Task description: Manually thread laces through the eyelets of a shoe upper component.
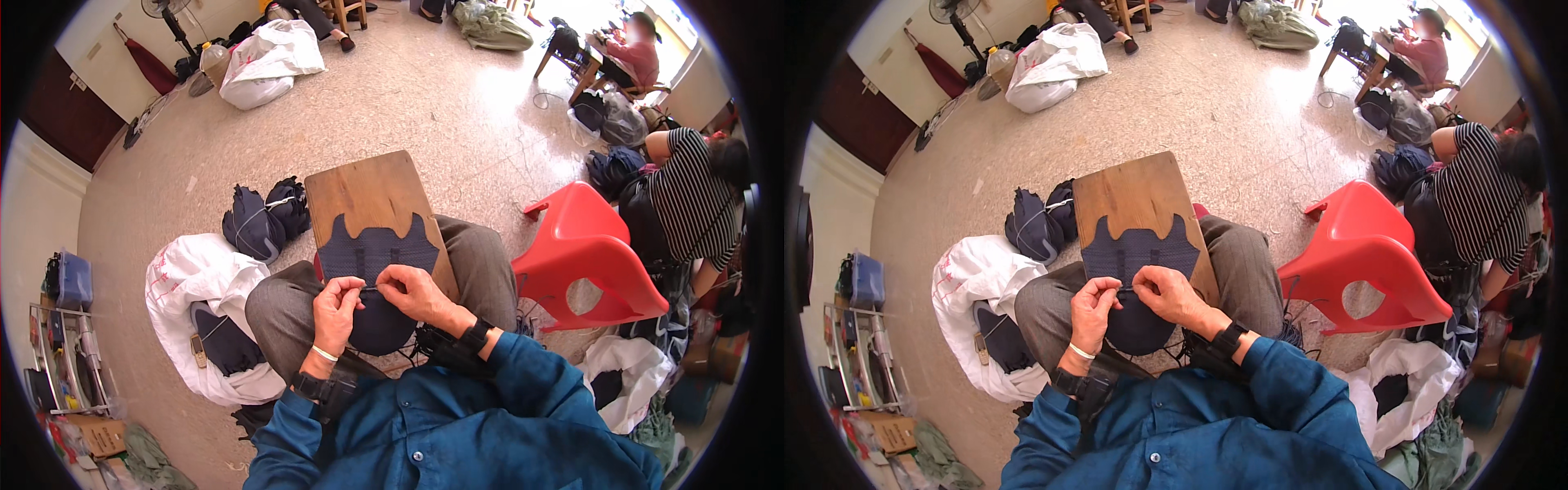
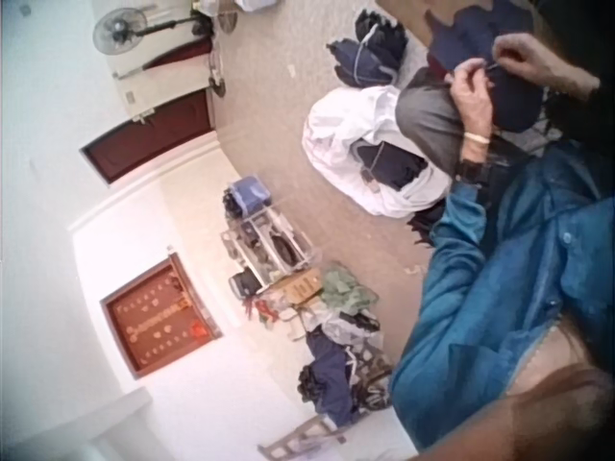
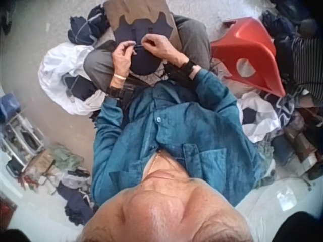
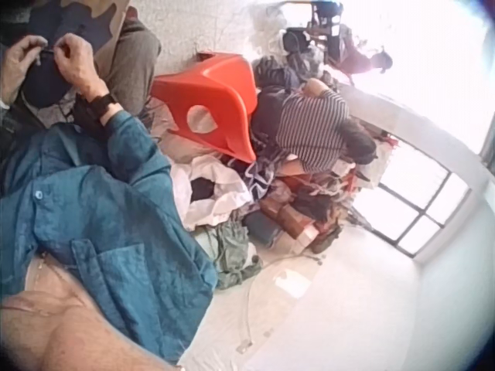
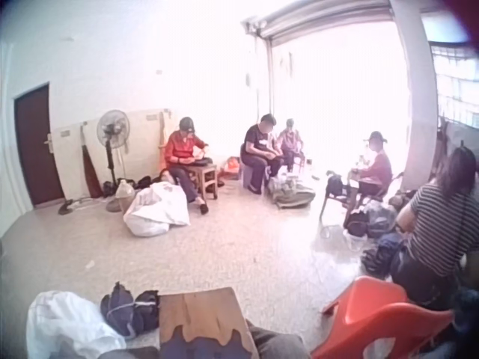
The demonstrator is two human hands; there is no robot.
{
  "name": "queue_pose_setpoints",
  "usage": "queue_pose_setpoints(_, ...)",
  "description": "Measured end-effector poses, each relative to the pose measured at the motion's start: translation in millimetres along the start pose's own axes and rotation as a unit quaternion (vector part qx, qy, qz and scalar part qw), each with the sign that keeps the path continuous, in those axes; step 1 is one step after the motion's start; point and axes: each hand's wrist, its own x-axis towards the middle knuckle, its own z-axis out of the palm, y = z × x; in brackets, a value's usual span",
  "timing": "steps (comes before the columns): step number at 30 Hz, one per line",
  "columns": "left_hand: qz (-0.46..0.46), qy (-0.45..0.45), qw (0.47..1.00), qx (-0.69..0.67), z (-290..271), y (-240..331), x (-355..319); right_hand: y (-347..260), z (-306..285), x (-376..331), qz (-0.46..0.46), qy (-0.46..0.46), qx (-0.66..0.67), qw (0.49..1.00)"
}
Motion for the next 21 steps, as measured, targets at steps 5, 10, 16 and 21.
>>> queue_pose_setpoints(5,0.005,-0.01,1.0,-0.003,3.9,-3.6,0.5,4.1,-0.3,-0.2,0.003,0.008,0.017,1.0)
queue_pose_setpoints(10,0.015,-0.007,0.999,0.028,4.6,-4.3,2.2,5.2,-0.1,0.5,0.012,0.021,0.049,0.999)
queue_pose_setpoints(16,0.033,-0.015,0.999,0.04,5.5,-6.5,3.5,3.8,-0.5,0.7,0.016,0.023,0.036,0.999)
queue_pose_setpoints(21,0.061,-0.017,0.996,0.069,6.7,-2.0,2.3,1.8,-0.7,0.9,0.012,0.016,0.016,1.0)
